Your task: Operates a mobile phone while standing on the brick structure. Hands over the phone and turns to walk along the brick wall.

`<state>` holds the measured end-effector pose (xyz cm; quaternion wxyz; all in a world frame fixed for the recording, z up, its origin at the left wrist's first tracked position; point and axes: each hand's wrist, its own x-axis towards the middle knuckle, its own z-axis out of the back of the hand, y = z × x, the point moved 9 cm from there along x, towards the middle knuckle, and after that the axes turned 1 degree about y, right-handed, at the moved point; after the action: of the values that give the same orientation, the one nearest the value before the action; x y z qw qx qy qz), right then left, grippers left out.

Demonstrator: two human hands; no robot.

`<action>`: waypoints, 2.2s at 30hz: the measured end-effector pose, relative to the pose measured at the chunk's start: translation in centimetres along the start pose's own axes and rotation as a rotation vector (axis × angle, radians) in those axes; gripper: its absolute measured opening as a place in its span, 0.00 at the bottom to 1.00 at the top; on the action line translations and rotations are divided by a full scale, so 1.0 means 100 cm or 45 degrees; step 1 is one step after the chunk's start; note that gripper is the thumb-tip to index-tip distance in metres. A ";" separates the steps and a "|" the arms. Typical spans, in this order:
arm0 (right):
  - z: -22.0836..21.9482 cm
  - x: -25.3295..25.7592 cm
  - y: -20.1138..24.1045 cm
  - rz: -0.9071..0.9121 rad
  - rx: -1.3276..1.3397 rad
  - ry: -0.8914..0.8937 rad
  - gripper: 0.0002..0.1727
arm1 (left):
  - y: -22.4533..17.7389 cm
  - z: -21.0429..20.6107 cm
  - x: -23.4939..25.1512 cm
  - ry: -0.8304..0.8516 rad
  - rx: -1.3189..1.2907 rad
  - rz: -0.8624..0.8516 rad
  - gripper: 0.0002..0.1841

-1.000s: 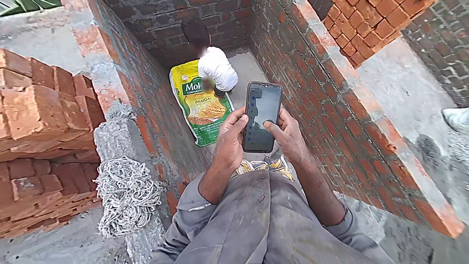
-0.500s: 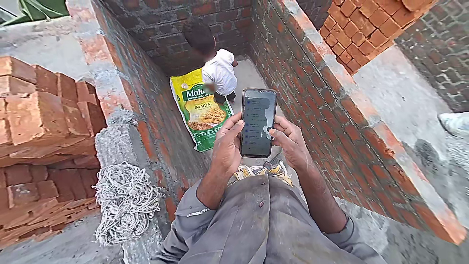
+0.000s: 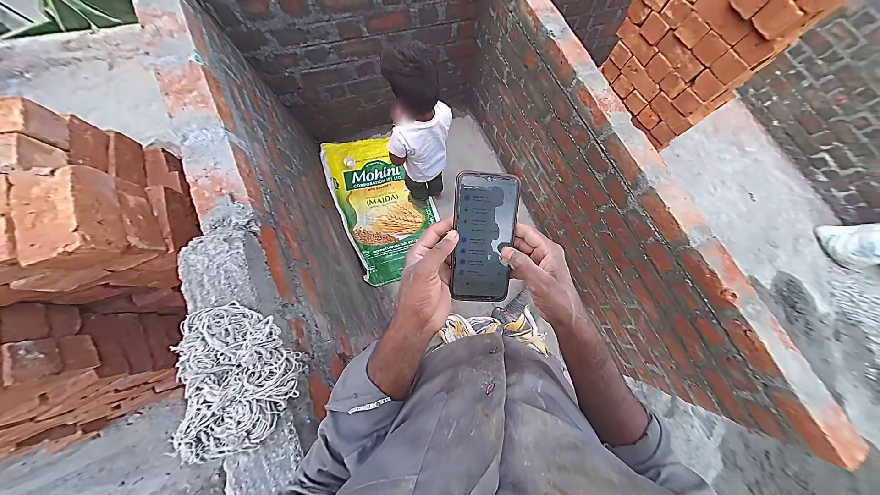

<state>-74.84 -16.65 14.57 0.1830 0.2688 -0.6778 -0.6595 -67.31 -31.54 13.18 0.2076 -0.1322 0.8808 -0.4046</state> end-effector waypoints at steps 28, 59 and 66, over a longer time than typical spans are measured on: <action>0.097 0.168 -0.009 -0.004 0.047 0.267 0.32 | 0.005 -0.072 0.164 -0.137 0.107 -0.187 0.17; 0.210 0.502 0.001 -0.293 0.813 0.493 0.35 | -0.026 -0.163 0.526 -0.266 -0.160 -0.066 0.18; 0.170 0.565 0.002 -0.577 1.135 0.934 0.41 | -0.061 -0.139 0.565 -0.384 -0.272 -0.149 0.18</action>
<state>-129.68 -37.33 7.67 0.1297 0.6657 -0.7072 -0.1999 -123.14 -48.92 11.38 0.2983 -0.2637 0.8683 -0.2959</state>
